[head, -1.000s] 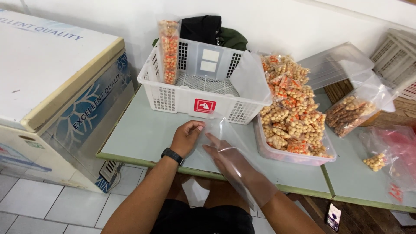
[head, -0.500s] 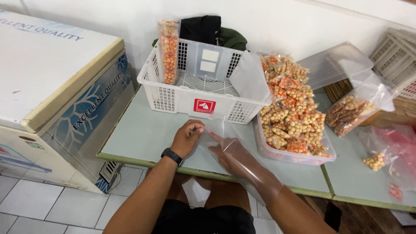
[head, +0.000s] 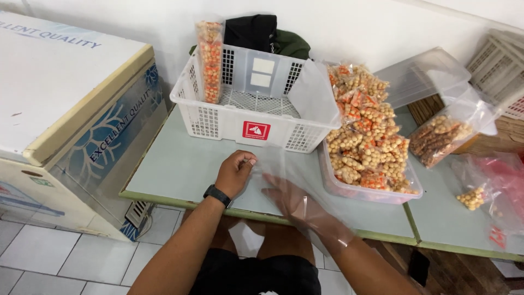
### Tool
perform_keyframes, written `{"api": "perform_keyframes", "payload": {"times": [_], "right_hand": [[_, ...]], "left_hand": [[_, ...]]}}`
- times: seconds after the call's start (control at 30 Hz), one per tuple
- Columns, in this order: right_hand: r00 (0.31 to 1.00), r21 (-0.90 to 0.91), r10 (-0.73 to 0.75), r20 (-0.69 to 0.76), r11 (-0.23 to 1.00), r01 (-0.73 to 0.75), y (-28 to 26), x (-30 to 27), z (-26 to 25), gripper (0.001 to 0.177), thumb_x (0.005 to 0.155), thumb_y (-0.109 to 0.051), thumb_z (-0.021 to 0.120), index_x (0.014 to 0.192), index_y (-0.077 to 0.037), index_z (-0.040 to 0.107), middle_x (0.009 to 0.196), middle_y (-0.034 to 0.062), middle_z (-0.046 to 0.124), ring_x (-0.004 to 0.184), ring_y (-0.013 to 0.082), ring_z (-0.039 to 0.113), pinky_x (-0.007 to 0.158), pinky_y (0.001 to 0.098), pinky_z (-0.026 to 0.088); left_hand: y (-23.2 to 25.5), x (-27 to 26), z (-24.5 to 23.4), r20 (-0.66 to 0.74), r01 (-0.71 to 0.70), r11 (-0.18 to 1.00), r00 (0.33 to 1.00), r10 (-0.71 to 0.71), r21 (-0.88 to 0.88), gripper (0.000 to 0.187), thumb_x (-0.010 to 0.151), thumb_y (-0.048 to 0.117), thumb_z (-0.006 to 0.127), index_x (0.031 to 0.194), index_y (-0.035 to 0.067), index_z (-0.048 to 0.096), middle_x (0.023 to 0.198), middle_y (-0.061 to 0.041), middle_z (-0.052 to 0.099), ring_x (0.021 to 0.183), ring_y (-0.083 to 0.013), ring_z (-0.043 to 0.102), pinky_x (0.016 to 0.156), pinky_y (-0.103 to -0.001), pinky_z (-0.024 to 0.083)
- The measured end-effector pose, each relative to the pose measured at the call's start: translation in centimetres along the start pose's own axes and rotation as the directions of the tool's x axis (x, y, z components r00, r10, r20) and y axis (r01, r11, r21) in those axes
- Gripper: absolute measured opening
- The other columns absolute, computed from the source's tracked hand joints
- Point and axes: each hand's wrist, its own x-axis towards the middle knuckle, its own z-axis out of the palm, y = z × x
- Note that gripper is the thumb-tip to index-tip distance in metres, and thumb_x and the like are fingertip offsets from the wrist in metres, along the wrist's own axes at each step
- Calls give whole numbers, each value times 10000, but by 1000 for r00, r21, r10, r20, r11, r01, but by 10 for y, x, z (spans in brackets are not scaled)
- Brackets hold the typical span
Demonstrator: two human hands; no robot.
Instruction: Manually filling small plastic bags with puffed snacks from a container and organizing them into a white plastic crate.
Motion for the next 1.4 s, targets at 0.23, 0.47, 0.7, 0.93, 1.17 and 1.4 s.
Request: {"api": "perform_keyframes", "payload": {"times": [0.23, 0.47, 0.7, 0.93, 1.17, 1.4], "right_hand": [[943, -845, -230, 242, -527, 89, 15, -30, 18, 623, 1186, -196, 567, 1784, -35, 505, 1774, 184, 529, 1546, 330, 622, 1334, 471, 467], [940, -406, -244, 238, -904, -132, 27, -32, 42, 645, 1167, -166, 651, 1792, -133, 496, 1904, 163, 426, 1773, 412, 345, 1486, 559, 173], [980, 307, -137, 143, -935, -175, -17, -14, 16, 648, 1106, -448, 785, 1712, -351, 578, 1968, 95, 300, 1828, 399, 193, 1477, 607, 83], [928, -30, -364, 80, -931, -363, 26, 11, 83, 651, 1064, -557, 681, 1685, -382, 594, 1981, 28, 285, 1794, 491, 204, 1453, 652, 189], [938, -518, -286, 198, -843, -147, 4, -5, 59, 539, 1188, -242, 647, 1709, -107, 659, 1897, 162, 477, 1784, 447, 309, 1467, 599, 194], [943, -400, -213, 256, -911, -97, 3, -13, 38, 517, 1253, -266, 547, 1731, -90, 636, 1946, 180, 338, 1787, 465, 241, 1444, 653, 217]], "left_hand": [[7, 1, -2, -51, -92, 988, 994, 98, 121, 165, 1203, 121, 674, 1225, 85, 833, 1298, -119, 786, 1064, -271, 716, 923, -428, 606], [10, 6, 0, -25, -104, 986, 994, 108, 132, 179, 1226, 101, 653, 1262, 101, 828, 1329, -94, 773, 1150, -247, 716, 1006, -435, 584], [6, 6, 5, 61, -88, 988, 995, 80, 131, 186, 1233, 144, 659, 1276, 114, 838, 1314, -73, 792, 1187, -228, 707, 1069, -451, 588], [11, 17, -2, 77, -54, 987, 996, 43, 149, 190, 1225, 171, 677, 1289, 74, 828, 1288, -116, 781, 1122, -251, 703, 1000, -453, 611], [11, 40, -13, -124, -49, 996, 991, 59, 81, 220, 1250, 106, 595, 1316, 87, 804, 1223, -100, 745, 1081, -218, 716, 964, -415, 624], [-5, 38, -11, -83, -155, 975, 982, 169, 157, 196, 1239, 101, 626, 1291, 76, 814, 1272, -146, 768, 1169, -320, 775, 993, -495, 649]]}}
